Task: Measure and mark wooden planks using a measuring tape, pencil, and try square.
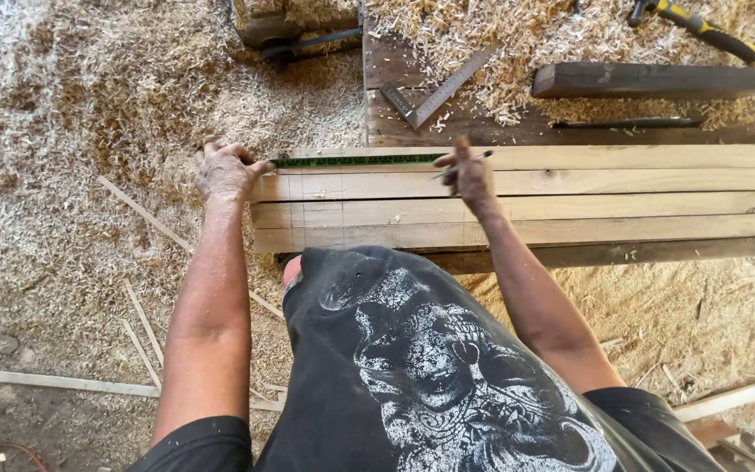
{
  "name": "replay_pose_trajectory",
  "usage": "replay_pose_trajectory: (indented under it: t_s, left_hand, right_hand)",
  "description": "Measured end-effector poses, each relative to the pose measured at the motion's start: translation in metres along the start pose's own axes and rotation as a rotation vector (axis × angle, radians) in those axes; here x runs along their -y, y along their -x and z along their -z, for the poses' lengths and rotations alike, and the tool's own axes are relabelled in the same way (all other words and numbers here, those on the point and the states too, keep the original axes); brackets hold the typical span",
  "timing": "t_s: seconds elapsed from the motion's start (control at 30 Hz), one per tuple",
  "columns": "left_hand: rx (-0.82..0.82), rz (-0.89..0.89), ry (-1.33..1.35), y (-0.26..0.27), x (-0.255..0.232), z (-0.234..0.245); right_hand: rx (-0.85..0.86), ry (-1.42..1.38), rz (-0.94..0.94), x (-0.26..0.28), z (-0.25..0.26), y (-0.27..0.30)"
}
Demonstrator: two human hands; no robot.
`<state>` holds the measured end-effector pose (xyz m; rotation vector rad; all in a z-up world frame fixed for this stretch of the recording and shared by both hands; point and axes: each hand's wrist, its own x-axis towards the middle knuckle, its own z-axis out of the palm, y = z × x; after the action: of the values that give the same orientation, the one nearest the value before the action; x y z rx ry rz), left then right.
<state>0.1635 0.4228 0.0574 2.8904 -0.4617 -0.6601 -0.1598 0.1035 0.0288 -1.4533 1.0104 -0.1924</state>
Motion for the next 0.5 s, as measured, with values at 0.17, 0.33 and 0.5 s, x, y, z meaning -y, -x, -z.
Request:
replay_pose_trajectory:
  t_s: [0.17, 0.33, 0.5]
  left_hand:
    - [0.014, 0.017, 0.003, -0.001, -0.003, 0.003]
    - [0.048, 0.052, -0.027, -0.004, -0.006, 0.005]
    - [0.055, 0.044, -0.008, -0.002, -0.005, 0.004]
  right_hand:
    - [0.153, -0.173, 0.109, 0.001, -0.032, 0.006]
    - [0.085, -0.068, 0.233, -0.024, -0.047, -0.002]
    - [0.030, 0.072, 0.378, -0.036, -0.053, -0.009]
